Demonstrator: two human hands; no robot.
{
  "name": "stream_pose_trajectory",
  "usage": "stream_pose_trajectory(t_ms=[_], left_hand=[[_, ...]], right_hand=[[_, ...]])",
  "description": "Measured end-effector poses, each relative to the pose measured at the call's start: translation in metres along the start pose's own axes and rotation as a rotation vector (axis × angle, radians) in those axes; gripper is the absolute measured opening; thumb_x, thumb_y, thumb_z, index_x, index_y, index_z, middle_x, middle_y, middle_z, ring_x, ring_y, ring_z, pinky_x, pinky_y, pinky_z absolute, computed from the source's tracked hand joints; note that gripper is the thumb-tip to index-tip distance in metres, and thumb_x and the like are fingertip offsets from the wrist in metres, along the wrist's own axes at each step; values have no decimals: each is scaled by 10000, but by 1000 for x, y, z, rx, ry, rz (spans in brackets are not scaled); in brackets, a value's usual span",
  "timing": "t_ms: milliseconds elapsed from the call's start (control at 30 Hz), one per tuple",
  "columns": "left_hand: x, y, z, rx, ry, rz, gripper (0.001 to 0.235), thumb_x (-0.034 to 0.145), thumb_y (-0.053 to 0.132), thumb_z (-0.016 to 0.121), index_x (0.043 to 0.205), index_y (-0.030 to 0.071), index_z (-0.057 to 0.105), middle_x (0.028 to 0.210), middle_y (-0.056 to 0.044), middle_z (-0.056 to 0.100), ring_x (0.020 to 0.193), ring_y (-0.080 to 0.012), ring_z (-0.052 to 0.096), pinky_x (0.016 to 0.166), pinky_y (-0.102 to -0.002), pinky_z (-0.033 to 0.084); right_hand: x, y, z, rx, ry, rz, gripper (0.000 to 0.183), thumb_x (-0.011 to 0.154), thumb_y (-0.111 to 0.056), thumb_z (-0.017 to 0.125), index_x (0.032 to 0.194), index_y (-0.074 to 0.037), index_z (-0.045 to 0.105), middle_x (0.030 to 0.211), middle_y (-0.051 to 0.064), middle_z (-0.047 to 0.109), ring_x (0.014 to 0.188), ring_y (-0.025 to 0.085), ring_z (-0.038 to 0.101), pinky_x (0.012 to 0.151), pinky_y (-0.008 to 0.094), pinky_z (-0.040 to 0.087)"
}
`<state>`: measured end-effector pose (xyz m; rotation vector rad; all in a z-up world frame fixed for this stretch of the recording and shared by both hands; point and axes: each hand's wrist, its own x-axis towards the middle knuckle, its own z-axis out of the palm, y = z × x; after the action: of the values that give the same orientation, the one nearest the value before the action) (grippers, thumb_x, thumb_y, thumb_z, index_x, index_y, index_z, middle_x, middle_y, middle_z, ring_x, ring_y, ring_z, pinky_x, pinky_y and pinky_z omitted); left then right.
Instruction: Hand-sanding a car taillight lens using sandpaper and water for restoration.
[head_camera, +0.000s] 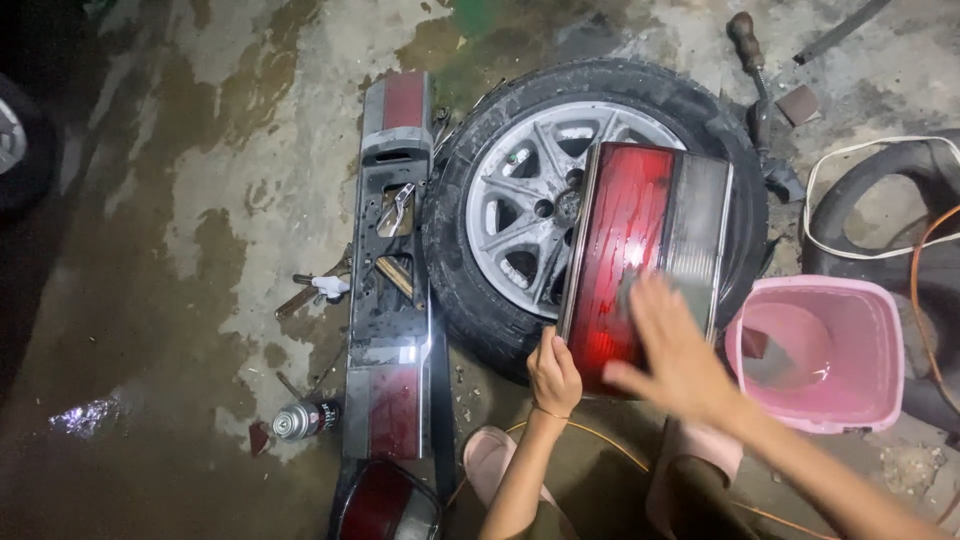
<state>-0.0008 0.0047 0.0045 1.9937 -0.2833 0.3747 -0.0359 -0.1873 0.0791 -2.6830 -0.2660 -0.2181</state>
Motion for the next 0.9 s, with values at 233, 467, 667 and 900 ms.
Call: stream_pose_trajectory(t_ms=[233, 467, 667, 900], left_hand=[[8, 21, -10, 17, -109, -54, 265, 1000, 108, 401, 1087, -20, 616, 773, -231, 671, 597, -452, 577, 612, -492, 468], [6, 13, -5, 31, -2, 0, 320, 1059, 179, 366, 998, 59, 656, 661, -195, 630, 594, -412, 670, 546, -402, 550], [10, 27, -8, 1, 17, 0, 322, 1050, 154, 374, 992, 33, 667, 657, -212, 636, 586, -430, 666, 544, -409, 551], [1, 9, -1, -32, -4, -30, 295, 1045, 139, 380, 970, 58, 653, 633, -207, 608, 562, -425, 653, 523, -421, 540]], right_hand=[[-6, -14, 9, -264, -41, -308, 1089, 893, -879, 242, 1616, -67, 186, 1719, 132, 153, 1604, 259, 133, 1288, 396, 134], [144, 50, -20, -200, -50, 5, 1000, 940, -800, 350, 1623, -70, 347, 1681, 174, 336, 1548, 346, 320, 1163, 539, 346], [159, 57, -20, -126, -15, 94, 898, 1017, -701, 365, 1612, -28, 367, 1672, 214, 336, 1559, 349, 287, 1190, 531, 271], [20, -34, 0, -145, -128, -248, 967, 935, -785, 386, 1625, -116, 282, 1685, 100, 300, 1537, 282, 295, 1132, 448, 353]])
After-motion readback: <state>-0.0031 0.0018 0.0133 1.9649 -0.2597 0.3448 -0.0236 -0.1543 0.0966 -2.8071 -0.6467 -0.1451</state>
